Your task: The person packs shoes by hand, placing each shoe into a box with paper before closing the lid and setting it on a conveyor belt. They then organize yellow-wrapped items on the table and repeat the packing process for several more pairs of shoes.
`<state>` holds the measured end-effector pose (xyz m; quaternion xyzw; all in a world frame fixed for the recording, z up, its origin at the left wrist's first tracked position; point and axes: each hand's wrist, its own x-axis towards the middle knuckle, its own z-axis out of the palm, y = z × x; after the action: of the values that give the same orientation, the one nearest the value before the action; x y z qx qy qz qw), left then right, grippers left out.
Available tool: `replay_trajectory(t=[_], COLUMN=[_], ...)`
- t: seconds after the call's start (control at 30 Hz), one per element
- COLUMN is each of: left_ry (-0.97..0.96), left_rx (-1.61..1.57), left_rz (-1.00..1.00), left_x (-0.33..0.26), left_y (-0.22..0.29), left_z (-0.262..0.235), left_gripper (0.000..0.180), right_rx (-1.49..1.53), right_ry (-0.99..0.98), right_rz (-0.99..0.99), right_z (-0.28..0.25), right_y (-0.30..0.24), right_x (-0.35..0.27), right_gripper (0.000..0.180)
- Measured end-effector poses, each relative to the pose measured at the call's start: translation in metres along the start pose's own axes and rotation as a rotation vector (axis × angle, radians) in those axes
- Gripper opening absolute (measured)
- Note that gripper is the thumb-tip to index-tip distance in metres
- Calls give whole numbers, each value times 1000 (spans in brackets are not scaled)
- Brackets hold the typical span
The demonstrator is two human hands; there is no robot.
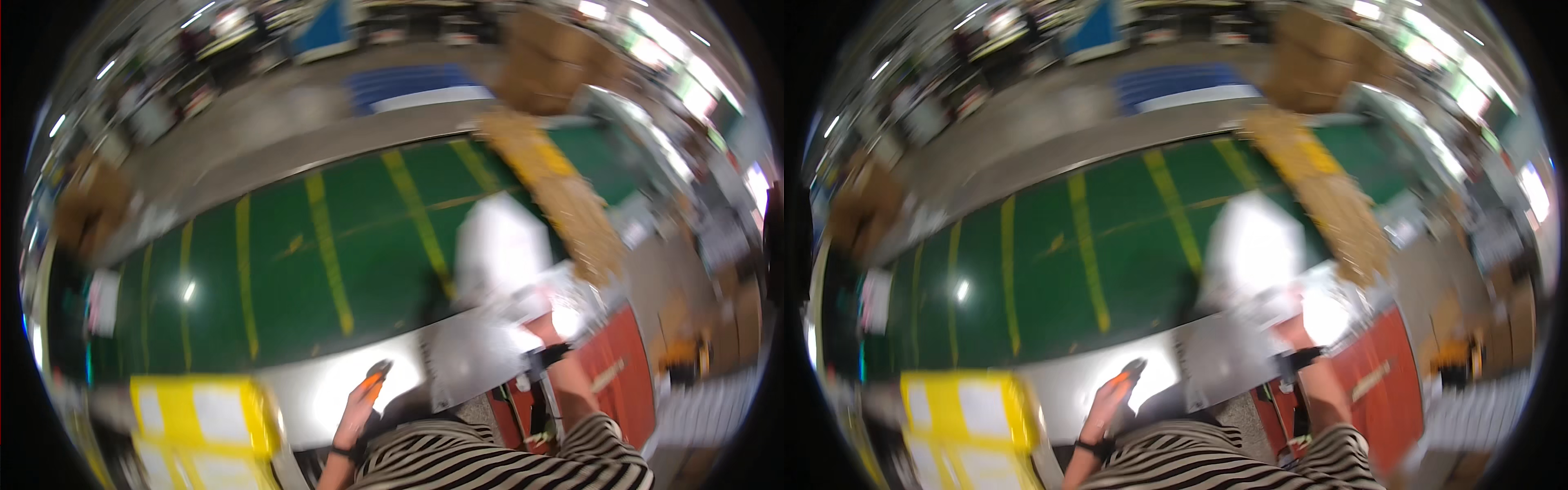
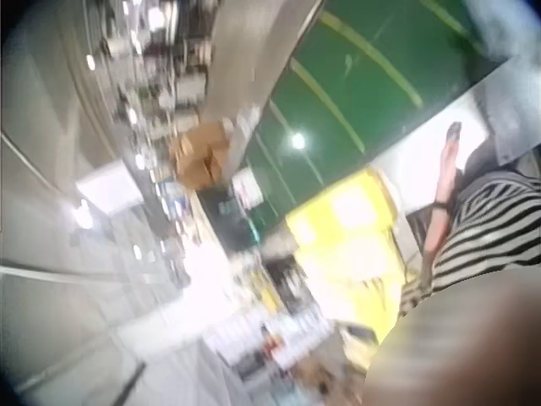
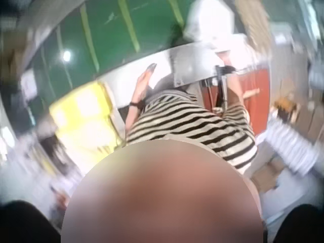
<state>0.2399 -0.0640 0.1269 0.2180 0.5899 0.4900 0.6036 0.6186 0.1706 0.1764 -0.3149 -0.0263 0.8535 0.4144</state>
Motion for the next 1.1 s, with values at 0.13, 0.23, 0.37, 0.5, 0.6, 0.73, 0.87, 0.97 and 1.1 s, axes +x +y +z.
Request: replay_trajectory(t=[0.13,0.23,0.37,0.5,0.6,0.73,0.87,0.97,1.1], left_ry=[70,278,541,696,821,847,1031,1095,1414], left_rx=[121,202,50,-88,-3,-112,-208,-370,-567], left_rz=[-29,76,31,-15,95,30,81,87,-44], left_x=[-15,-30,-77,-136,-170,-243,-325,-400,-483], left_y=[-24,-60,-98,-114,-149,-176,-230,-267,-307], left_z=[-1,-11,-9,-10,-13,-25,-37,-50,-72], left_gripper=[34,38,49,46,40,32,35,37,38], right_rx=[-38,-288,-442,-797,-881,-1172,-1294,-1360,-1450], right_ry=[74,194,-180,-124,-273,-688,-784,-590,-475], right_rz=[-370,-599,-82,527,932,1182,1249,1257,1280], right_z=[94,151,100,76,71,75,62,31,11], right_y=[-127,-110,-27,213,367,483,542,566,603], right_x=[36,68,174,146,56,-54,-112,-118,-131], right_gripper=[68,56,46,18,33,38,40,33,28])
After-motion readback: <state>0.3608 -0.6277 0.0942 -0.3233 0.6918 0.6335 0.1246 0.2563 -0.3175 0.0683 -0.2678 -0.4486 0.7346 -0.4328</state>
